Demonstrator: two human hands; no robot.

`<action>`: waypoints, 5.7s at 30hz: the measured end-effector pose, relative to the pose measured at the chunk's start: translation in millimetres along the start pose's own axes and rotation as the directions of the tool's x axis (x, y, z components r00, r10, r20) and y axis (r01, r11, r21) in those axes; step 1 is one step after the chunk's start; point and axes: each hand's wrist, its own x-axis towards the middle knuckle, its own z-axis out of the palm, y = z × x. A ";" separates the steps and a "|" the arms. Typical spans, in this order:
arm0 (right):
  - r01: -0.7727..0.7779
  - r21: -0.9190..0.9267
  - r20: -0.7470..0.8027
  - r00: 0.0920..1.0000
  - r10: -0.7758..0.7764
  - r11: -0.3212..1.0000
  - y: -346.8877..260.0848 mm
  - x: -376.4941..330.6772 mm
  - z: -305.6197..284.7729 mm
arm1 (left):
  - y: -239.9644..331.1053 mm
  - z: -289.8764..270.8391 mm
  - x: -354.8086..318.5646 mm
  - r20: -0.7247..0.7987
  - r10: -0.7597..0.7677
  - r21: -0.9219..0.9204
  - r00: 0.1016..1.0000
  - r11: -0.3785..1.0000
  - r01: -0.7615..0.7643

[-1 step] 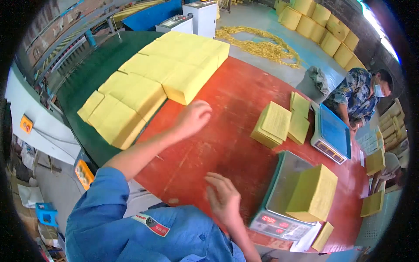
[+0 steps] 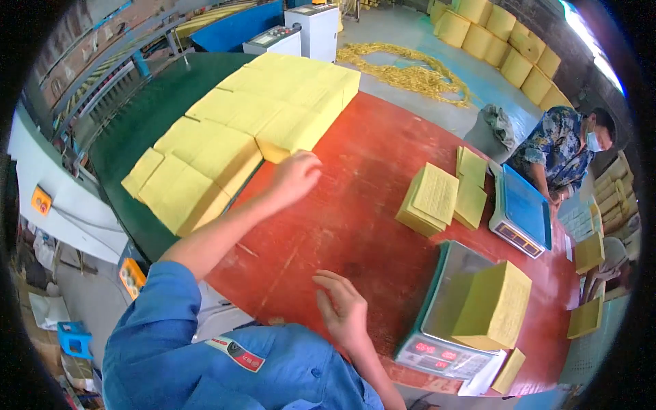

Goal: The recorder weighs stacks of yellow paper on a digital scale and organizes them into larger piles.

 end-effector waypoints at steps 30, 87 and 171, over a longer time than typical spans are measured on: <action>0.116 -0.722 -0.023 0.981 -0.191 0.682 127.6 273.5 65.8 | -23.8 11.0 -18.3 0.318 0.153 0.142 0.935 0.968 -0.207; -0.375 0.598 0.175 0.923 0.342 0.709 15.6 -188.9 -67.6 | 215.2 -41.0 -335.5 0.629 -0.434 -0.762 0.645 -0.181 0.622; 0.099 0.738 -0.541 0.677 0.499 0.667 56.8 -286.7 -240.9 | 357.9 115.6 -247.7 0.494 -0.070 -0.862 0.867 0.092 0.499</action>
